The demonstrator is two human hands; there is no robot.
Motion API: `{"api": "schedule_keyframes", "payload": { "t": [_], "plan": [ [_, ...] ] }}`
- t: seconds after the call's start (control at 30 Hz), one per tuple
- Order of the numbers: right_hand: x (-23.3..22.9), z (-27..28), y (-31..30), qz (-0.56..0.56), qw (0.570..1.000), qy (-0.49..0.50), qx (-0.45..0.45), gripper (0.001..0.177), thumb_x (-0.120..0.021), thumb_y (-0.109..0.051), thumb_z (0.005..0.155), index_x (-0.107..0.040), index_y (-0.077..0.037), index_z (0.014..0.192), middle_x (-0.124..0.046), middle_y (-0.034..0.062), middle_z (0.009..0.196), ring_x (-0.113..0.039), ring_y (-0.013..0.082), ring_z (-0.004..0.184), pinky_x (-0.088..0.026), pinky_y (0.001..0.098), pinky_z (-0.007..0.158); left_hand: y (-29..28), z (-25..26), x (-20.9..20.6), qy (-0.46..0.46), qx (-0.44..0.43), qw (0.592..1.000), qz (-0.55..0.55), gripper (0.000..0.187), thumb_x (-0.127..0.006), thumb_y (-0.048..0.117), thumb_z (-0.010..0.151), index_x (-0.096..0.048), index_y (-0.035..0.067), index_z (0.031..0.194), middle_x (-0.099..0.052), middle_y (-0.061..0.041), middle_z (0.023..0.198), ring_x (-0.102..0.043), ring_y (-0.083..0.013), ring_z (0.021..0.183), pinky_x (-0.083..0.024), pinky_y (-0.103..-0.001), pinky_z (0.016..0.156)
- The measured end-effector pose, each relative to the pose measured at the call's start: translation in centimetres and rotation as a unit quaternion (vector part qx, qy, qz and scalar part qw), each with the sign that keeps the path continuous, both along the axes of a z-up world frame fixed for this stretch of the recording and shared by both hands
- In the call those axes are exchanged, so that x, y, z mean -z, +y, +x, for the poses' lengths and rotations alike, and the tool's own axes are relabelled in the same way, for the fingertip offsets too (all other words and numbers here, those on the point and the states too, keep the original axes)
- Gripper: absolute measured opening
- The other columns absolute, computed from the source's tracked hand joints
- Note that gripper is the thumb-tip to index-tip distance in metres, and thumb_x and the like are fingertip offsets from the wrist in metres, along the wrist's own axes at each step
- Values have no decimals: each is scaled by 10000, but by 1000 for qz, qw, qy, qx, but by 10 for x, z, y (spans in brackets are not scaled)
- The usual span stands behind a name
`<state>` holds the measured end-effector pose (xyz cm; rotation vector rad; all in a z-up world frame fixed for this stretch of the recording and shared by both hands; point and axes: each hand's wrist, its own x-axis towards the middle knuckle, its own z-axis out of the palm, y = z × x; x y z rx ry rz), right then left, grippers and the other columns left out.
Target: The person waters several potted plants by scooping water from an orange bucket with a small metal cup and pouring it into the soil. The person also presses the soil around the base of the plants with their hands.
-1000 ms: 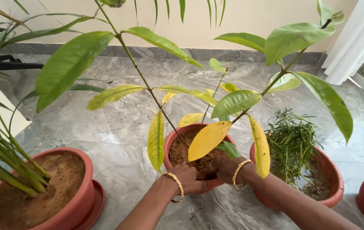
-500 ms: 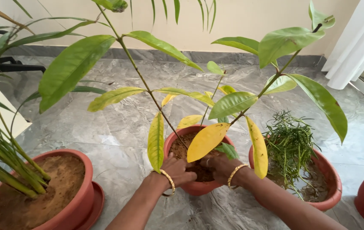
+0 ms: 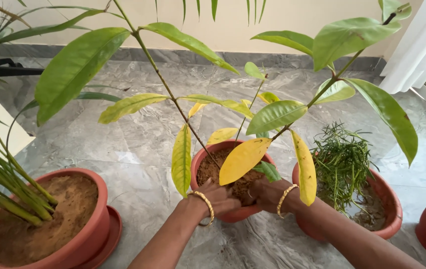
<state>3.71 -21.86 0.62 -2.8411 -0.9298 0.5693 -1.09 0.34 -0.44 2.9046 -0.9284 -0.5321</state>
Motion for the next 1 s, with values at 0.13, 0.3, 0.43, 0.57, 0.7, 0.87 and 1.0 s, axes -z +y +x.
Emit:
{"api": "schedule_keyframes", "payload": {
  "t": [0.13,0.3,0.43,0.57,0.7,0.87,1.0],
  "plan": [
    [18,16,-18,-7,996,-81,-23,315,-581,-236,904,-703,-213,1194,-726,116,1140,-691,342,1052,-560,444,909,-2,5,0,29,-102,994,13,458,-415,425,990,-659,231,1325,-625,-137,1416,-512,-393,1364,-313,-520,1218],
    [7,25,-20,47,991,-63,111,466,-708,-179,756,-672,-214,1219,-663,87,1254,-630,280,1172,-525,414,957,0,6,-2,2,-212,977,1,658,-414,498,945,-516,98,1458,-430,-130,1571,-345,-248,1505,-69,-540,1281],
    [9,28,-13,59,988,-104,95,448,-694,-185,777,-673,-206,1224,-662,88,1261,-624,280,1181,-520,411,967,-2,13,11,-3,-216,976,15,662,-368,480,977,-426,121,1530,-370,-118,1621,-256,-244,1550,-26,-540,1282],
    [28,45,-6,76,984,-141,77,430,-681,-191,798,-673,-197,1228,-660,88,1269,-618,281,1191,-516,408,978,-3,19,20,-72,-203,976,-22,705,-428,463,922,-266,213,1561,-178,-119,1713,-166,-273,1515,9,-539,1202],
    [51,47,4,69,985,-152,39,413,-667,-196,820,-674,-188,1233,-658,89,1276,-612,281,1200,-512,405,989,-7,20,18,-23,-216,976,-8,685,-433,445,960,-290,235,1595,-271,-57,1670,-212,-262,1554,-2,-530,1277],
    [47,68,18,64,984,-160,48,394,-650,-204,846,-675,-178,1239,-656,89,1285,-605,281,1212,-506,402,1003,-8,31,24,-33,-189,981,-23,709,-450,427,951,-253,242,1607,-256,-34,1664,-169,-255,1552,31,-559,1257],
    [48,72,25,63,984,-161,51,380,-636,-209,867,-676,-169,1243,-654,90,1293,-599,281,1221,-502,399,1013,-2,45,25,-57,-173,983,19,714,-468,475,964,-262,249,1610,-242,-43,1679,-166,-244,1573,14,-546,1277]
  ]
}}
